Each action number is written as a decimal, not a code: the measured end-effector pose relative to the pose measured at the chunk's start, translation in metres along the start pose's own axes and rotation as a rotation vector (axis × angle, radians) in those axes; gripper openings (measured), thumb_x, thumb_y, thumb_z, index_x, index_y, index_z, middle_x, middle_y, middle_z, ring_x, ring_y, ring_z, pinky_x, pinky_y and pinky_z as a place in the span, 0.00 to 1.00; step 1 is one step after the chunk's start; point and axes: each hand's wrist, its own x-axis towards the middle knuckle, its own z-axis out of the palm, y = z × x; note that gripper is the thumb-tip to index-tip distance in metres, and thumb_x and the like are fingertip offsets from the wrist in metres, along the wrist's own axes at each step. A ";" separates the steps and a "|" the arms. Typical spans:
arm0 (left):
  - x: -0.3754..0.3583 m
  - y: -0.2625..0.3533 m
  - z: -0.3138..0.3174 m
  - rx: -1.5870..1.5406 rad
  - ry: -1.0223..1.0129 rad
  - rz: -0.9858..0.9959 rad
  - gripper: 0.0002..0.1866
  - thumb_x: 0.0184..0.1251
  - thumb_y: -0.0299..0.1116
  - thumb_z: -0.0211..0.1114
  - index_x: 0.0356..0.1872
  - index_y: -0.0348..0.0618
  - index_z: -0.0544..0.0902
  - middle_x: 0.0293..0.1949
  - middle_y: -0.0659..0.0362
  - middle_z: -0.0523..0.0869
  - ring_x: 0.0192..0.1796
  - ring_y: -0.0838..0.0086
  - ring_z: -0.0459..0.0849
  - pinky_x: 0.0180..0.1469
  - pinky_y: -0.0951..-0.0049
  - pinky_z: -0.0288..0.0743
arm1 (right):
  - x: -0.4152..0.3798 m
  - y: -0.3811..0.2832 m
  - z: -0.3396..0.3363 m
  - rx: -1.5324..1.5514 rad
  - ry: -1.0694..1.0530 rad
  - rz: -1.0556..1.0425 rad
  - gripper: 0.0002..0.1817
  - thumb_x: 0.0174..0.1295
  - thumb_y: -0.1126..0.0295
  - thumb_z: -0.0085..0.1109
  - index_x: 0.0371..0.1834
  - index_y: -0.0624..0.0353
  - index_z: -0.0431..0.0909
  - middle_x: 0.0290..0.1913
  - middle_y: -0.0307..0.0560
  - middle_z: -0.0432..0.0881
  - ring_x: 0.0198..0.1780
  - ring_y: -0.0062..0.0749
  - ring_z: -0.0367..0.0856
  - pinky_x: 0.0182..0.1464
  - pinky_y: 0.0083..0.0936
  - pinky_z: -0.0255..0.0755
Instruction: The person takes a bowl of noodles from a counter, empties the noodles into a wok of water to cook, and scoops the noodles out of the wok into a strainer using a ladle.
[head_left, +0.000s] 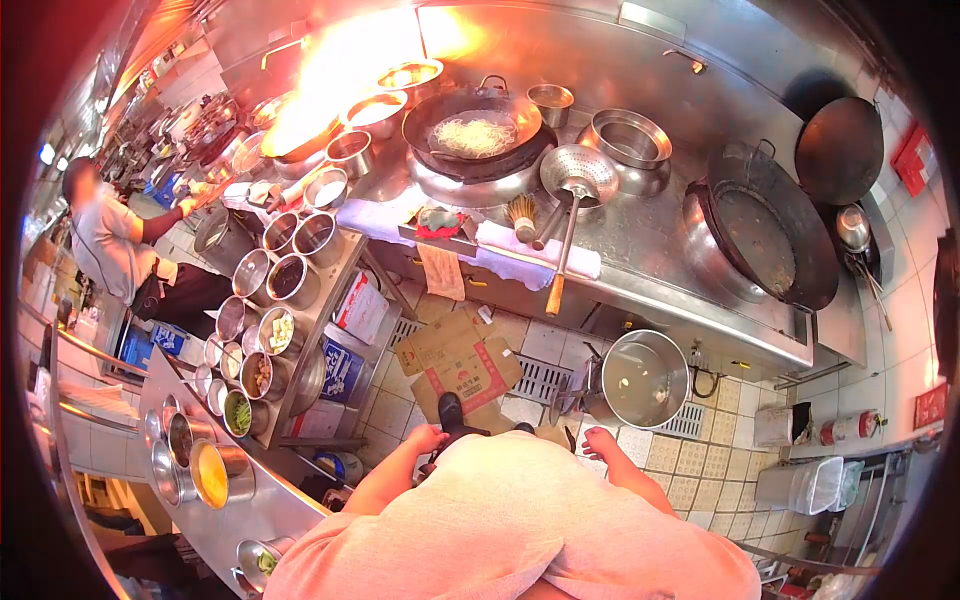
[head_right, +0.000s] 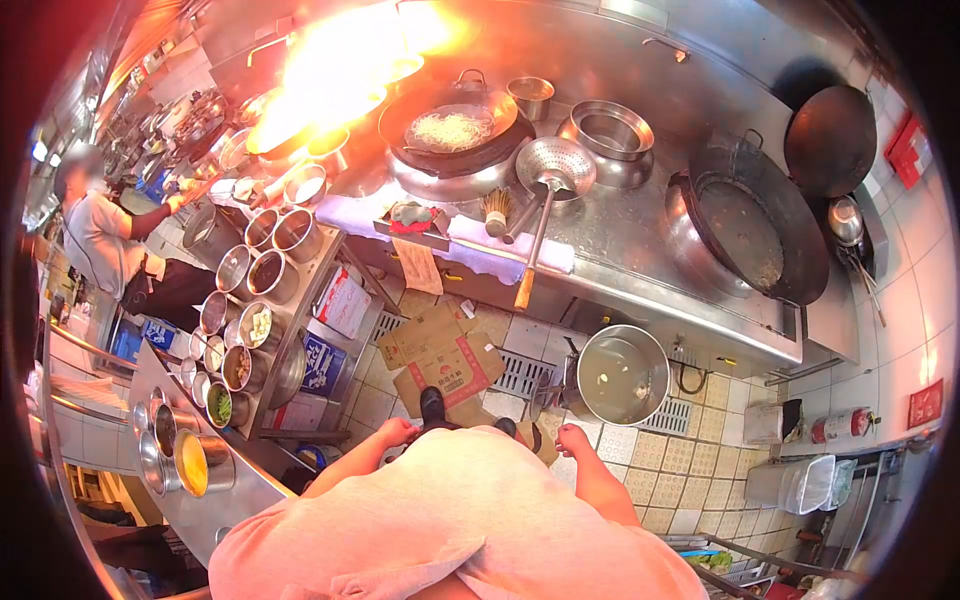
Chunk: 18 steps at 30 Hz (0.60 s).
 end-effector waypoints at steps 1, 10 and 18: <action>0.005 -0.005 0.004 -0.088 0.029 0.000 0.14 0.53 0.44 0.56 0.28 0.44 0.80 0.25 0.59 0.82 0.30 0.72 0.80 0.35 0.72 0.72 | 0.000 0.000 0.000 0.002 0.000 0.001 0.15 0.57 0.59 0.38 0.43 0.52 0.66 0.29 0.42 0.76 0.25 0.28 0.75 0.24 0.26 0.68; 0.006 -0.007 0.002 -0.281 0.031 -0.046 0.12 0.52 0.42 0.58 0.29 0.45 0.80 0.26 0.59 0.82 0.30 0.74 0.80 0.35 0.73 0.72 | 0.002 0.006 0.002 -0.006 0.004 0.031 0.15 0.58 0.57 0.40 0.44 0.51 0.66 0.32 0.42 0.76 0.26 0.26 0.74 0.25 0.28 0.67; 0.014 -0.016 0.008 0.015 0.074 0.014 0.13 0.52 0.46 0.58 0.28 0.48 0.81 0.26 0.58 0.82 0.34 0.71 0.80 0.36 0.70 0.72 | 0.000 0.006 0.001 -0.009 -0.007 -0.004 0.12 0.58 0.60 0.40 0.41 0.50 0.67 0.30 0.40 0.76 0.23 0.26 0.74 0.24 0.27 0.67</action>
